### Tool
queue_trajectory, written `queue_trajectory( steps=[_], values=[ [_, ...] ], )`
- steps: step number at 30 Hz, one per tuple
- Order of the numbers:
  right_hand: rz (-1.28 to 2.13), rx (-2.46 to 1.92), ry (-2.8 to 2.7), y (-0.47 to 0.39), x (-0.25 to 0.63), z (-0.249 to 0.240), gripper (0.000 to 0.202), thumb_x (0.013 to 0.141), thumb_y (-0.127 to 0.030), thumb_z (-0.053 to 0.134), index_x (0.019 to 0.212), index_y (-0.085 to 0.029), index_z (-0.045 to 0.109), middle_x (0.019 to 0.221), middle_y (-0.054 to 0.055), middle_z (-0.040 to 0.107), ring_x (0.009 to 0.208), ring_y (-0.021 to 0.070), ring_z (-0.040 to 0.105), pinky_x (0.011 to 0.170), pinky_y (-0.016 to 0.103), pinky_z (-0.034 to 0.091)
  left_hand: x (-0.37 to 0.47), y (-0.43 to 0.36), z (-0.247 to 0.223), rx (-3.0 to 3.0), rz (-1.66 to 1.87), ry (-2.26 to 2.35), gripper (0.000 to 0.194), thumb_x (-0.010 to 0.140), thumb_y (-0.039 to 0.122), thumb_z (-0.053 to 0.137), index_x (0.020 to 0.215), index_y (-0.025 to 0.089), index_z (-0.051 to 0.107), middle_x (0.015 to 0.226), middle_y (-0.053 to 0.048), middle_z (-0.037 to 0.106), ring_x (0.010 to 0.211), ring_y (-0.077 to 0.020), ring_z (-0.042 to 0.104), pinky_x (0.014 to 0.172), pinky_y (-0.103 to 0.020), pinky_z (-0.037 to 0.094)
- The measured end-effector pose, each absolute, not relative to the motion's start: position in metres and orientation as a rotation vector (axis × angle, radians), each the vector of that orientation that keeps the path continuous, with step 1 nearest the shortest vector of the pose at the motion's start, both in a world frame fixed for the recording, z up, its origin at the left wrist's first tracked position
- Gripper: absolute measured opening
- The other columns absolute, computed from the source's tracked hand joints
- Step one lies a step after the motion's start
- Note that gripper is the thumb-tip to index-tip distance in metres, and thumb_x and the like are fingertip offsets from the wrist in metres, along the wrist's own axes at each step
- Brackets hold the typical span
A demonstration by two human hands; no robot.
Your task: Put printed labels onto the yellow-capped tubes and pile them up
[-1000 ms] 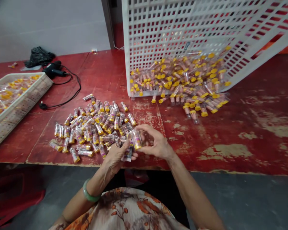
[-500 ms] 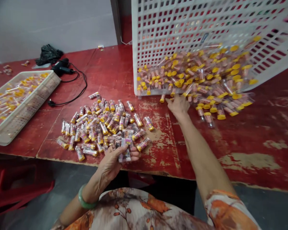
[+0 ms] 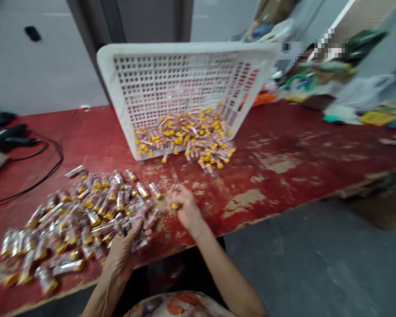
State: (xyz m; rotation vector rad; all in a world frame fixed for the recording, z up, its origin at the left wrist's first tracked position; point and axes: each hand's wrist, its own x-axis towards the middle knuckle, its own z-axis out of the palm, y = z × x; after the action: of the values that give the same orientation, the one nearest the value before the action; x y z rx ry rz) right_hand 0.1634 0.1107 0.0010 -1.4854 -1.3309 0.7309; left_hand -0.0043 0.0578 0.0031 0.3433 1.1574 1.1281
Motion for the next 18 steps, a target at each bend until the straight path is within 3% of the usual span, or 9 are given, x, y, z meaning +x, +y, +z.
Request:
queue_trajectory(
  steps=[2, 5, 10, 18],
  values=[
    [1.045, -1.286, -1.117, 0.082, 0.146, 0.002, 0.014, 0.073, -0.028, 0.052, 0.079, -0.019, 0.044, 0.066, -0.004, 0.050, 0.045, 0.0065, 0.044, 0.039, 0.019, 0.040, 0.006, 0.055, 0.005, 0.394, 1.116, 1.146, 0.042, 0.053, 0.026, 0.086, 0.087, 0.012, 0.066, 0.068, -0.004, 0.070, 0.054, -0.0163, 0.066, 0.049, -0.025, 0.055],
    [1.390, -1.064, -0.762, 0.056, 0.131, 0.006, 0.030, 0.063, -0.030, 0.068, 0.081, -0.020, 0.046, 0.064, -0.007, 0.050, 0.044, 0.0067, 0.045, 0.038, 0.019, 0.039, 0.019, 0.045, 0.009, 0.452, 1.096, 1.087, 0.044, 0.052, 0.025, 0.086, 0.088, 0.012, 0.066, 0.067, -0.002, 0.070, 0.053, -0.0153, 0.065, 0.050, -0.025, 0.055],
    [1.306, -1.085, -0.664, 0.045, 0.145, 0.018, 0.025, 0.047, -0.013, 0.070, 0.064, -0.017, 0.052, 0.057, -0.008, 0.047, 0.050, 0.0049, 0.042, 0.045, 0.016, 0.034, 0.024, 0.027, 0.015, 0.500, 0.998, 1.129, 0.046, 0.051, 0.029, 0.087, 0.088, 0.010, 0.066, 0.068, -0.004, 0.069, 0.051, -0.0141, 0.062, 0.049, -0.025, 0.053],
    [1.480, -1.126, -0.860, 0.032, 0.158, 0.032, 0.023, 0.047, -0.013, 0.068, 0.066, -0.016, 0.055, 0.055, -0.008, 0.048, 0.048, 0.0055, 0.041, 0.046, 0.019, 0.033, 0.021, 0.011, 0.025, 0.583, 0.979, 1.066, 0.037, 0.053, 0.027, 0.085, 0.080, 0.011, 0.066, 0.068, 0.000, 0.064, 0.047, -0.0073, 0.052, 0.039, -0.018, 0.044]
  ],
)
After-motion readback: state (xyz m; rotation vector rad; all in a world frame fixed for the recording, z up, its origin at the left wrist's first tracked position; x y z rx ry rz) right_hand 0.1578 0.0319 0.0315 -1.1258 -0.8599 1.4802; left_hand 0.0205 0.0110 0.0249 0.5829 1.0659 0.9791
